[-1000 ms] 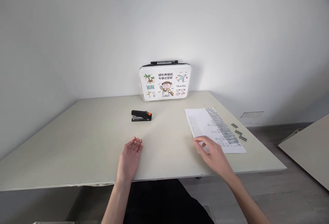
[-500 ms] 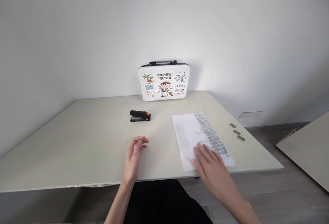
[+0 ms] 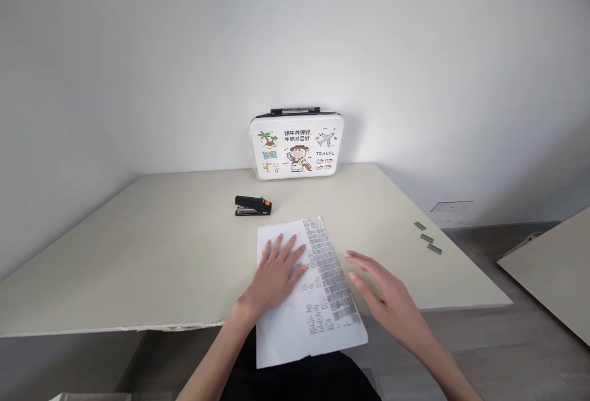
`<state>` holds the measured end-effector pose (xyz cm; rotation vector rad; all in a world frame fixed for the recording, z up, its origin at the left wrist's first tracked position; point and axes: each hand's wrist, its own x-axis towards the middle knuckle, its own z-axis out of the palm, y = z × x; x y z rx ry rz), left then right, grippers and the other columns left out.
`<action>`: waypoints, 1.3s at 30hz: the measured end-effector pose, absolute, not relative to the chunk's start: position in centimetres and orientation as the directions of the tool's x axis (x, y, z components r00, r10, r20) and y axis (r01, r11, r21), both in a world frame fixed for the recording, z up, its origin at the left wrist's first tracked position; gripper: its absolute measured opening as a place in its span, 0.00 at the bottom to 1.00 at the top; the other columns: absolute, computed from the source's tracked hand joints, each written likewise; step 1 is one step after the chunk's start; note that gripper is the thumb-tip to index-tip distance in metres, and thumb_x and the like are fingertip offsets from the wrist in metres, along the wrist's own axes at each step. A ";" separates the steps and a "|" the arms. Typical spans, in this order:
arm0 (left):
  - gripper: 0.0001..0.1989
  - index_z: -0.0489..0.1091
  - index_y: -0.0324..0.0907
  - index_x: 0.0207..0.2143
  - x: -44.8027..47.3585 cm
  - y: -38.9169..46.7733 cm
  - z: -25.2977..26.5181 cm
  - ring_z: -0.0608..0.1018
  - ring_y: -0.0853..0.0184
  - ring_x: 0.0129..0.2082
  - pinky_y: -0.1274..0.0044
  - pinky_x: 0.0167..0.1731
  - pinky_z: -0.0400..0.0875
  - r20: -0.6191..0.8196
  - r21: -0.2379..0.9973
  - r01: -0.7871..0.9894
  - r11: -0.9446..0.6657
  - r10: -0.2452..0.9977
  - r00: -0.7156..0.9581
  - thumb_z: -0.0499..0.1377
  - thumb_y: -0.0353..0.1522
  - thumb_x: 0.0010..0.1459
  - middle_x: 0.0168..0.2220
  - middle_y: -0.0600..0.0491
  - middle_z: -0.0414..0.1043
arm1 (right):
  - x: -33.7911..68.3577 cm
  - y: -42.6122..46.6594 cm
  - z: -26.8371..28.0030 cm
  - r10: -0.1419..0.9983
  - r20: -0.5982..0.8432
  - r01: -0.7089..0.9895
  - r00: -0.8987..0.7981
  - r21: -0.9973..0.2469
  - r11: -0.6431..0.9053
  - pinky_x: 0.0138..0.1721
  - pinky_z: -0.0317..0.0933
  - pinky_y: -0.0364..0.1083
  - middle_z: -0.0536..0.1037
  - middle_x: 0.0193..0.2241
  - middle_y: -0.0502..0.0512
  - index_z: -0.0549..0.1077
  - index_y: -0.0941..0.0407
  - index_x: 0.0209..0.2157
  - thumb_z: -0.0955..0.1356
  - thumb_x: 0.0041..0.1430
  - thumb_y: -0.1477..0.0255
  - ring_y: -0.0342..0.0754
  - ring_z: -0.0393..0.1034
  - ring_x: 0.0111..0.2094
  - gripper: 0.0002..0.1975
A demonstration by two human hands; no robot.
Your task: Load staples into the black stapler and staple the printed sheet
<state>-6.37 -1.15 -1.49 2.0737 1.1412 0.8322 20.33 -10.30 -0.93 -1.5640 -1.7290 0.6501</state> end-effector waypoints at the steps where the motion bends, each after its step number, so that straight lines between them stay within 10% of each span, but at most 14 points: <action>1: 0.18 0.76 0.58 0.55 -7.2 -1.1 -1.4 0.56 0.48 0.72 0.52 0.70 0.33 0.244 0.766 0.473 -0.435 0.878 0.413 0.64 0.44 0.63 0.66 0.52 0.67 | 21.0 -10.0 -1.2 0.986 0.165 0.636 0.009 -0.762 0.121 0.44 0.77 0.51 0.69 0.65 0.53 0.70 0.44 0.62 0.61 0.72 0.55 0.58 0.66 0.64 0.22; 10: 0.09 0.79 0.51 0.35 -15.3 0.9 0.0 0.63 0.54 0.69 0.62 0.71 0.32 0.209 0.896 0.377 -0.235 0.972 0.110 0.73 0.38 0.51 0.59 0.51 0.75 | 25.3 -7.5 -4.3 0.975 0.161 0.633 0.151 -0.774 0.030 0.30 0.69 0.46 0.74 0.60 0.58 0.74 0.49 0.54 0.61 0.70 0.51 0.57 0.76 0.49 0.23; 27: 0.21 0.77 0.53 0.50 -13.6 7.2 -1.4 0.46 0.48 0.74 0.51 0.67 0.21 0.174 0.721 0.661 -0.210 0.977 0.121 0.67 0.48 0.56 0.70 0.50 0.60 | 25.0 -7.2 -5.1 0.973 0.202 0.652 0.109 -0.753 0.084 0.35 0.72 0.47 0.74 0.59 0.60 0.75 0.49 0.50 0.60 0.70 0.50 0.57 0.74 0.52 0.23; 39: 0.15 0.80 0.50 0.42 -19.1 3.6 1.1 0.59 0.53 0.71 0.68 0.67 0.54 0.116 0.949 0.310 -0.051 0.974 -0.195 0.70 0.28 0.52 0.58 0.50 0.75 | 24.7 -7.4 -5.6 0.964 0.244 0.692 0.104 -0.714 0.106 0.31 0.70 0.47 0.74 0.59 0.59 0.75 0.48 0.50 0.59 0.71 0.50 0.57 0.74 0.52 0.22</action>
